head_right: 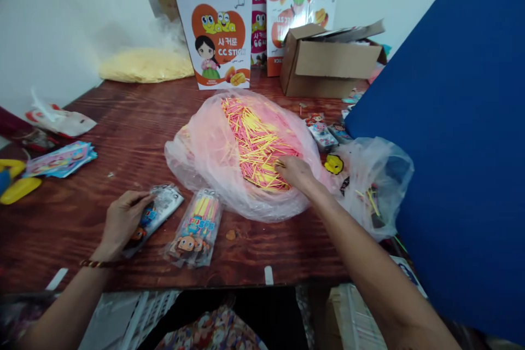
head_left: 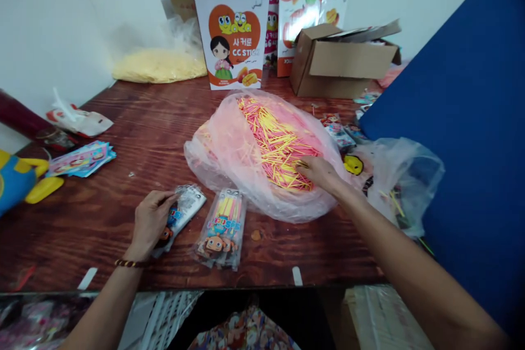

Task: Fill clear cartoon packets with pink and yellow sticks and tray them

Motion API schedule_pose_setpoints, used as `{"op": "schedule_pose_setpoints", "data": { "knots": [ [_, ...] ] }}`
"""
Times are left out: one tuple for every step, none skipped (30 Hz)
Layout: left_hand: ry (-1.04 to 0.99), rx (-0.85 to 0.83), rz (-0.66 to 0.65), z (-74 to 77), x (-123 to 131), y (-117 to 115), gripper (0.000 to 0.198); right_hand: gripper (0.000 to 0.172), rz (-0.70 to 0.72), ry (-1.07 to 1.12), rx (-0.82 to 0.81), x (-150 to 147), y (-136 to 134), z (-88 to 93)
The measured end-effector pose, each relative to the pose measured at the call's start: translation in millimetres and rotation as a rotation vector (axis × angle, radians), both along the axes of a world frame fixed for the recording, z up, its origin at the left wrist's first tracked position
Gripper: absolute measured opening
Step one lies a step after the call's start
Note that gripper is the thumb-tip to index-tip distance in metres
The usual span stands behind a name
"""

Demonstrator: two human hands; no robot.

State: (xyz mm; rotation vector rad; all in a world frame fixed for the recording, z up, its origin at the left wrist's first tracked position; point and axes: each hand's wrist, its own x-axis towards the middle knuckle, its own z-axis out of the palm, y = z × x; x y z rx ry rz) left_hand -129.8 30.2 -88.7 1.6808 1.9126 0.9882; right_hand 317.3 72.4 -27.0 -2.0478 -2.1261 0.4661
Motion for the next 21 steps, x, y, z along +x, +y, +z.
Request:
{"op": "schedule_pose_setpoints", "data": {
  "knots": [
    [0.007,0.017,-0.001,0.6,0.7,-0.7,0.025,0.021,0.015,-0.061,-0.011,-2.1,1.2,-0.7],
    [0.012,0.025,0.002,1.0,1.5,-1.3,0.025,0.022,0.025,-0.112,-0.010,-3.5,2.7,-1.3],
    [0.008,0.022,0.014,1.2,2.2,-1.7,0.026,0.023,0.025,-0.158,0.001,-4.1,4.6,-1.8],
    [-0.003,0.007,0.031,1.2,2.8,-2.0,0.027,0.025,0.011,-0.203,0.019,-3.9,6.9,-2.0],
    [-0.020,-0.011,0.054,1.1,3.3,-2.1,0.029,0.026,-0.016,-0.247,0.040,-3.0,9.6,-2.1],
    [-0.039,-0.025,0.081,0.9,3.8,-2.2,0.032,0.027,-0.046,-0.289,0.054,-1.8,12.5,-2.0],
    [-0.059,-0.031,0.111,0.7,4.2,-2.3,0.034,0.028,-0.065,-0.329,0.059,-0.3,15.5,-1.8],
    [-0.078,-0.035,0.131,0.6,4.7,-2.4,0.036,0.030,-0.068,-0.363,0.056,1.2,18.5,-1.4],
    [-0.092,-0.030,0.147,0.6,5.1,-2.6,0.036,0.031,-0.056,-0.387,0.048,2.3,21.3,-1.1],
    [-0.101,-0.023,0.153,0.7,5.3,-2.7,0.035,0.031,-0.030,-0.405,0.038,3.2,24.0,-0.7],
    [-0.109,-0.015,0.152,0.7,5.4,-2.8,0.033,0.031,0.000,-0.418,0.028,3.5,26.6,-0.4],
    [-0.113,-0.007,0.145,0.8,5.3,-2.7,0.031,0.031,0.027,-0.427,0.018,3.4,29.2,-0.1],
    [-0.115,0.000,0.137,0.7,4.9,-2.6,0.030,0.031,0.047,-0.434,0.008,3.0,31.7,0.2],
    [-0.112,0.009,0.134,0.5,4.3,-2.3,0.029,0.031,0.061,-0.441,-0.004,2.3,34.3,0.4],
    [-0.107,0.016,0.133,0.0,3.5,-2.0,0.029,0.031,0.073,-0.449,-0.014,1.5,36.8,0.4],
    [-0.104,0.019,0.136,-0.5,2.6,-1.5,0.029,0.032,0.083,-0.457,-0.022,0.5,39.3,0.3],
    [-0.107,0.018,0.140,-1.1,1.6,-1.1,0.030,0.032,0.093,-0.465,-0.027,-0.4,41.6,0.0],
    [-0.119,0.011,0.143,-1.6,0.9,-0.7,0.031,0.033,0.105,-0.473,-0.030,-1.4,43.4,-0.5],
    [-0.140,0.000,0.144,-1.9,0.4,-0.4,0.033,0.033,0.117,-0.480,-0.031,-2.3,44.8,-1.2],
    [-0.168,-0.013,0.149,-1.8,0.3,-0.3,0.034,0.034,0.131,-0.485,-0.029,-3.3,45.5,-2.1],
    [-0.198,-0.026,0.157,-1.1,0.4,-0.2,0.036,0.035,0.145,-0.489,-0.025,-4.2,45.6,-3.1]
  ]
}}
